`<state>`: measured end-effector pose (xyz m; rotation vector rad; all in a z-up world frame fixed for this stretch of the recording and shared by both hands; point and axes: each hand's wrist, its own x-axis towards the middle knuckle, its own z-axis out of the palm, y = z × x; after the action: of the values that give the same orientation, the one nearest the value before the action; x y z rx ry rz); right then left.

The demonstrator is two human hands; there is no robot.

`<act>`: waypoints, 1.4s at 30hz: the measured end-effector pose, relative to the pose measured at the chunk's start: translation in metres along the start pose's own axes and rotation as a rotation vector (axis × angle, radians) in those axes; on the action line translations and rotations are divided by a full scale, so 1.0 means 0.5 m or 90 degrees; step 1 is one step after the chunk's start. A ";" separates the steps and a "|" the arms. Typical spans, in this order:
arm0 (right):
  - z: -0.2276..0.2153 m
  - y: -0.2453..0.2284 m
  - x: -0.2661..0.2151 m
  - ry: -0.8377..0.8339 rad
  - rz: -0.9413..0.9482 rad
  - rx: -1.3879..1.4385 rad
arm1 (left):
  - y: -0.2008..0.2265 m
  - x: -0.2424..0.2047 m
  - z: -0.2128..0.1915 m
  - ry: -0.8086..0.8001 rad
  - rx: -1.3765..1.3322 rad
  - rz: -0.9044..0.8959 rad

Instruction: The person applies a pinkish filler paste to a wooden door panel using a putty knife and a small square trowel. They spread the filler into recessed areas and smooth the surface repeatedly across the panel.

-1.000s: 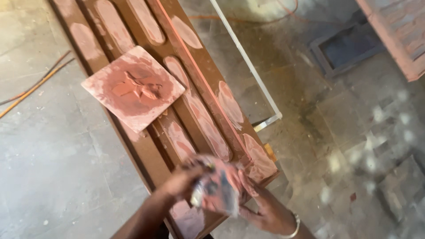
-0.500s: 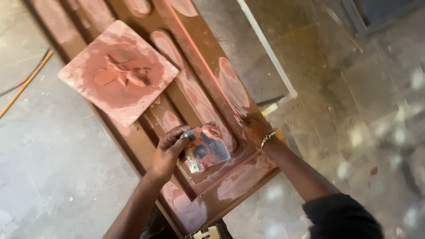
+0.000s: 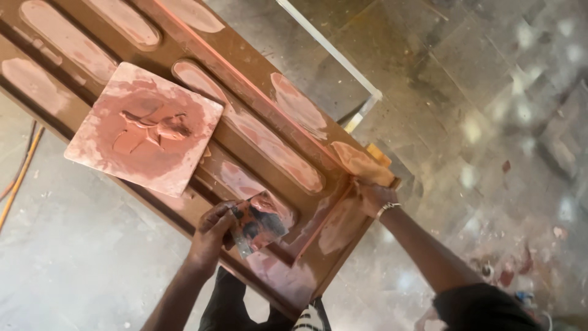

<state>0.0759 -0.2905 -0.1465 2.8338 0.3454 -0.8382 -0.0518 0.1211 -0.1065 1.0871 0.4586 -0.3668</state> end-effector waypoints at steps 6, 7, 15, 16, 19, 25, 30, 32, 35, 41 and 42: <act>0.092 -0.059 0.033 -0.086 0.170 0.164 | 0.003 -0.021 -0.055 -0.025 0.019 -0.021; 0.086 -0.074 0.020 -0.087 0.151 0.194 | 0.003 -0.016 -0.058 -0.033 0.028 -0.029; -0.102 -0.207 -0.380 0.124 -0.171 0.427 | -0.053 0.027 0.075 -0.246 0.000 -0.196; -0.118 -0.228 -0.411 0.150 -0.199 0.330 | -0.052 0.035 0.092 -0.284 -0.035 -0.239; -0.182 -0.245 -0.461 0.360 -0.287 0.166 | -0.047 0.047 0.131 -0.496 -0.176 -0.188; -0.269 -0.205 -0.467 0.213 -0.259 0.306 | -0.028 0.065 0.155 -0.492 -0.202 -0.204; -0.147 -0.184 -0.390 0.211 -0.317 0.498 | -0.019 0.094 0.163 -0.427 -0.229 -0.219; -0.104 -0.139 -0.334 0.274 -0.348 0.305 | 0.000 0.125 0.127 -0.372 -0.222 -0.221; -0.089 -0.068 -0.184 0.026 -0.178 0.059 | 0.008 0.148 0.058 -0.191 -0.040 -0.157; -0.137 -0.152 0.002 0.200 -0.414 0.357 | 0.013 0.124 0.008 -0.213 -0.155 -0.100; -0.148 -0.169 -0.013 0.192 -0.505 0.501 | 0.013 0.123 0.014 -0.197 -0.150 -0.115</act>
<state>0.0862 -0.1940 -0.0895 3.5760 1.5659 -0.7573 0.0047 0.1138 -0.1309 0.7461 0.3154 -0.6152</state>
